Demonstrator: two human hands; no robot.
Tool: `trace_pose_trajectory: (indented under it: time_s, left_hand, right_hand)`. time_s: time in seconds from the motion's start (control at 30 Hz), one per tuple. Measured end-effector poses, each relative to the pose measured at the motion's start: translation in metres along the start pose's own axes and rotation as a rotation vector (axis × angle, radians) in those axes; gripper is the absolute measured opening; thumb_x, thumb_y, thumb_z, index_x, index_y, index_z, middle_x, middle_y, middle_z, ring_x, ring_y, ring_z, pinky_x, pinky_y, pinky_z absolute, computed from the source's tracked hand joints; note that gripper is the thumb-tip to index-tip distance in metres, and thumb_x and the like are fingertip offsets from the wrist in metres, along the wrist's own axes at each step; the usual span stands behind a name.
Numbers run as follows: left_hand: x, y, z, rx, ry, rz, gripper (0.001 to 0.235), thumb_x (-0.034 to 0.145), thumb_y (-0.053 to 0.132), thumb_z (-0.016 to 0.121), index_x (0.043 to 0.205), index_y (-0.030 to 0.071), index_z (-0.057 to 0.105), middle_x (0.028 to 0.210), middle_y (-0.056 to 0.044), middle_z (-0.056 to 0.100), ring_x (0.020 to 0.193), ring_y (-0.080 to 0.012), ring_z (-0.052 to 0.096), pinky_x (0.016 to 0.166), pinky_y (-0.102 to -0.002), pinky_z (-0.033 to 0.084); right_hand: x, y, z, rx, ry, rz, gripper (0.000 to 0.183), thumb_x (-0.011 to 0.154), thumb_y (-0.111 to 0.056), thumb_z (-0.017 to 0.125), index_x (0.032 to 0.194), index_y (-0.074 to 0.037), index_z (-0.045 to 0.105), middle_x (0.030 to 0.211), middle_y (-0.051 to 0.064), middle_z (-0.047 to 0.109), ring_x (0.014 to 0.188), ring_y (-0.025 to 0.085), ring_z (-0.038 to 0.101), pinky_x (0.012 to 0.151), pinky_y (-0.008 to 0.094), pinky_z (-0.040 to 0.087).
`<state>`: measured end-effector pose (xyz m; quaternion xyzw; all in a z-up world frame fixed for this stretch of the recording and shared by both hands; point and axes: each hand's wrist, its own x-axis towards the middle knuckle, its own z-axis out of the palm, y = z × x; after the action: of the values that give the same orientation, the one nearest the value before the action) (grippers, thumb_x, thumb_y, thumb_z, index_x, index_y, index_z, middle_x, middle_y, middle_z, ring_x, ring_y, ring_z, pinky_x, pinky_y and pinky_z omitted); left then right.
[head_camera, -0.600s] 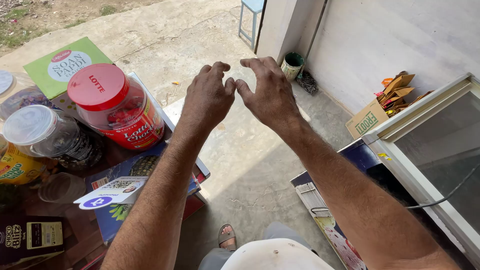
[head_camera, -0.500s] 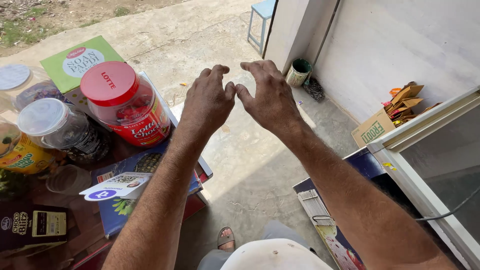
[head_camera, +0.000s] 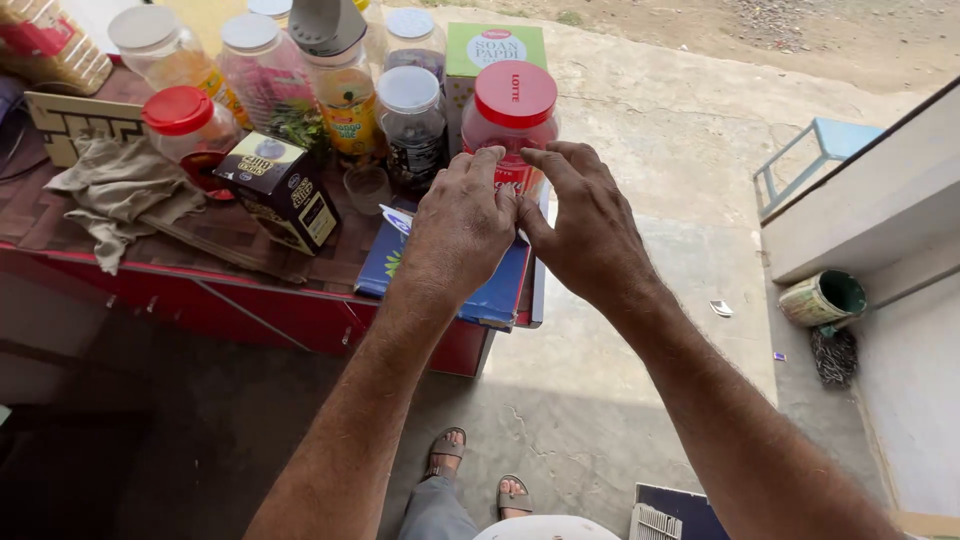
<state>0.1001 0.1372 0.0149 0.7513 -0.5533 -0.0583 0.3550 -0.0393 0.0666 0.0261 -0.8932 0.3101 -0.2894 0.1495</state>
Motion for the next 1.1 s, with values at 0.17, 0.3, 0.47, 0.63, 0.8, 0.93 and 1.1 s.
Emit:
trace_pose_trajectory:
  time_s: [0.17,0.3,0.47,0.63,0.8,0.93,1.1]
  left_hand:
    - [-0.042,-0.043,-0.049,0.075,0.099,-0.219,0.049,0.100,0.030,0.057,0.142,0.006,0.052,0.131,-0.020,0.060,0.124,-0.0372,0.057,0.105,-0.050,0.046]
    - [-0.074,-0.079,-0.085,0.132,0.172,-0.360,0.049,0.101,0.031,0.057,0.143,0.006,0.052,0.131,-0.019,0.060,0.125,-0.0368,0.057,0.108,-0.049,0.046]
    - [-0.102,-0.127,-0.135,0.174,0.278,-0.497,0.050,0.102,0.031,0.056,0.144,0.006,0.049,0.134,-0.019,0.058,0.128,-0.0357,0.055,0.108,-0.048,0.045]
    - [-0.121,-0.172,-0.187,0.173,0.308,-0.617,0.052,0.101,0.032,0.053,0.145,0.007,0.044,0.136,-0.019,0.055,0.130,-0.0339,0.052,0.105,-0.047,0.046]
    - [-0.135,-0.220,-0.236,0.231,0.459,-0.596,0.048,0.101,0.031,0.057,0.141,0.005,0.051,0.134,-0.022,0.059,0.124,-0.0392,0.057,0.106,-0.051,0.046]
    - [-0.151,-0.248,-0.269,0.304,0.547,-0.616,0.047,0.102,0.031,0.059,0.139,0.003,0.053,0.128,-0.022,0.063,0.121,-0.0405,0.059,0.105,-0.051,0.047]
    - [-0.163,-0.303,-0.293,0.351,0.596,-0.684,0.045,0.101,0.030,0.060,0.136,0.003,0.056,0.124,-0.023,0.064,0.120,-0.0412,0.060,0.104,-0.051,0.047]
  right_hand:
    - [0.015,-0.053,0.046,0.119,-0.100,-0.180,0.048,0.091,-0.020,0.075,0.136,-0.006,0.063,0.140,0.021,0.056,0.131,0.038,0.055,0.109,0.049,0.046]
    - [0.026,-0.097,0.084,0.202,-0.178,-0.341,0.050,0.089,-0.021,0.076,0.135,-0.005,0.062,0.139,0.021,0.057,0.127,0.038,0.056,0.109,0.047,0.046]
    - [0.047,-0.164,0.128,0.245,-0.245,-0.480,0.050,0.088,-0.019,0.073,0.135,-0.006,0.063,0.138,0.022,0.056,0.128,0.039,0.056,0.110,0.048,0.045]
    - [0.068,-0.225,0.176,0.322,-0.308,-0.590,0.047,0.091,-0.017,0.070,0.136,-0.006,0.062,0.139,0.022,0.056,0.129,0.039,0.056,0.108,0.049,0.046]
    - [0.093,-0.287,0.218,0.383,-0.296,-0.721,0.046,0.093,-0.017,0.070,0.136,-0.006,0.062,0.136,0.022,0.057,0.128,0.040,0.056,0.106,0.050,0.047]
    - [0.105,-0.330,0.242,0.434,-0.275,-0.821,0.050,0.089,-0.014,0.071,0.137,-0.005,0.061,0.137,0.022,0.058,0.130,0.041,0.055,0.108,0.049,0.047]
    - [0.125,-0.380,0.280,0.482,-0.423,-0.834,0.055,0.085,-0.014,0.074,0.137,-0.006,0.060,0.134,0.022,0.056,0.126,0.039,0.055,0.106,0.048,0.046]
